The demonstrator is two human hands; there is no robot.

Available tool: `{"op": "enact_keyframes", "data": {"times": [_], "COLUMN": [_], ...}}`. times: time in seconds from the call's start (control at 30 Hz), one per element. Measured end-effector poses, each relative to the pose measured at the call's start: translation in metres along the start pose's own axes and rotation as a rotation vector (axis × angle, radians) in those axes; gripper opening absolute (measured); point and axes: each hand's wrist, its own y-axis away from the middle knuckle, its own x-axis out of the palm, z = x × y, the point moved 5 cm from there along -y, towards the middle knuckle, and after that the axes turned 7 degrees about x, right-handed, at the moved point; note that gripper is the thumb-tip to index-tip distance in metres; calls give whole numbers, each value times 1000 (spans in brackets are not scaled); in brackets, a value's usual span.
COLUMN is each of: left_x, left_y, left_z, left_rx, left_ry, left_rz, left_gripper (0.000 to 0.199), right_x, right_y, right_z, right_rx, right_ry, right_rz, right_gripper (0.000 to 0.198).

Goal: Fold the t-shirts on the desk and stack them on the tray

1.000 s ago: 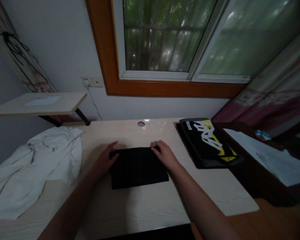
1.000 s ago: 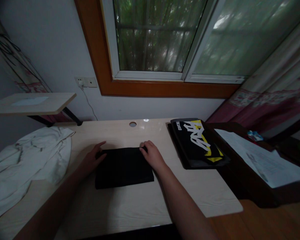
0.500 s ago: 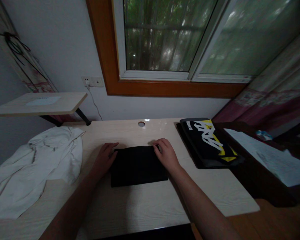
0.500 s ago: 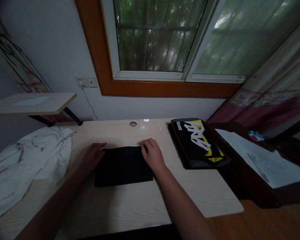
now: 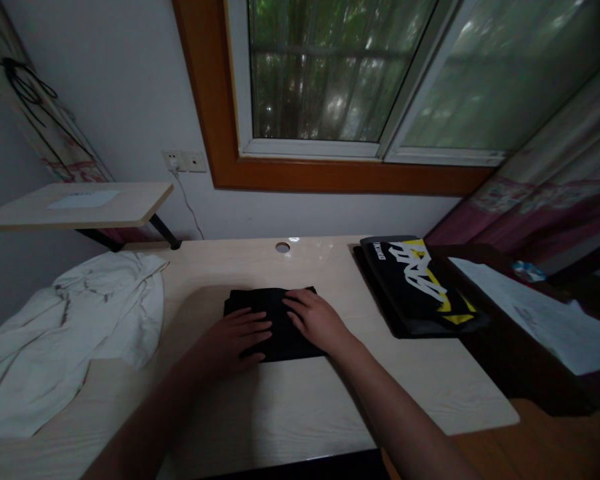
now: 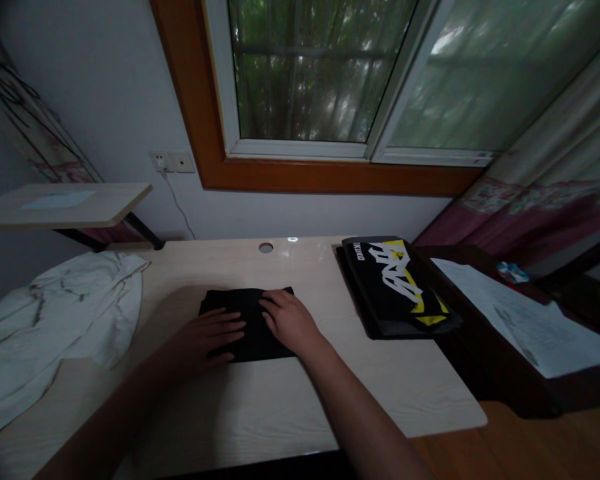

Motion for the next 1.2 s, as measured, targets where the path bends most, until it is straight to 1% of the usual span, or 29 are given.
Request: {"op": "enact_keyframes", "data": {"times": [0.1, 0.17, 0.3, 0.37, 0.43, 0.53, 0.63, 0.73, 0.83, 0.93, 1.07, 1.2], "left_x": [3, 6, 13, 16, 19, 20, 20, 19, 19, 18, 14, 5], "left_y": [1, 0, -2, -1, 0, 4, 6, 8, 9, 11, 18, 28], "left_z": [11, 14, 15, 15, 16, 17, 18, 18, 19, 23, 36, 54], "left_rx": [-58, -85, -143, -162, -171, -176, -186, -201, -227, -261, -354, -469], "left_ry": [-63, -119, -264, -327, -366, -393, -390, -374, -374, -388, -401, -392], "left_rz": [-30, -50, -69, -71, -57, -22, -6, -3, 12, 7, -19, -79], "left_gripper": [46, 46, 50, 53, 55, 58, 59, 60, 61, 60, 57, 53], "right_x": [3, 1, -3, 1, 10, 22, 25, 22, 19, 17, 12, 3], "right_y": [-1, -1, -1, 0, 2, 5, 7, 7, 6, 5, 4, 2], "right_z": [-6, -5, 11, 22, 31, 33, 24, 9, -9, -30, -51, -51], "right_rx": [18, 28, 23, -4, -34, -44, -23, 26, 89, 182, 292, 312], "right_ry": [38, 54, 62, 68, 79, 99, 118, 122, 119, 120, 112, 58], "right_rz": [-34, -66, -110, -82, -25, 51, 85, 85, 72, 53, -37, -159], "right_gripper": [39, 44, 45, 45, 47, 55, 59, 60, 61, 59, 54, 47]}}
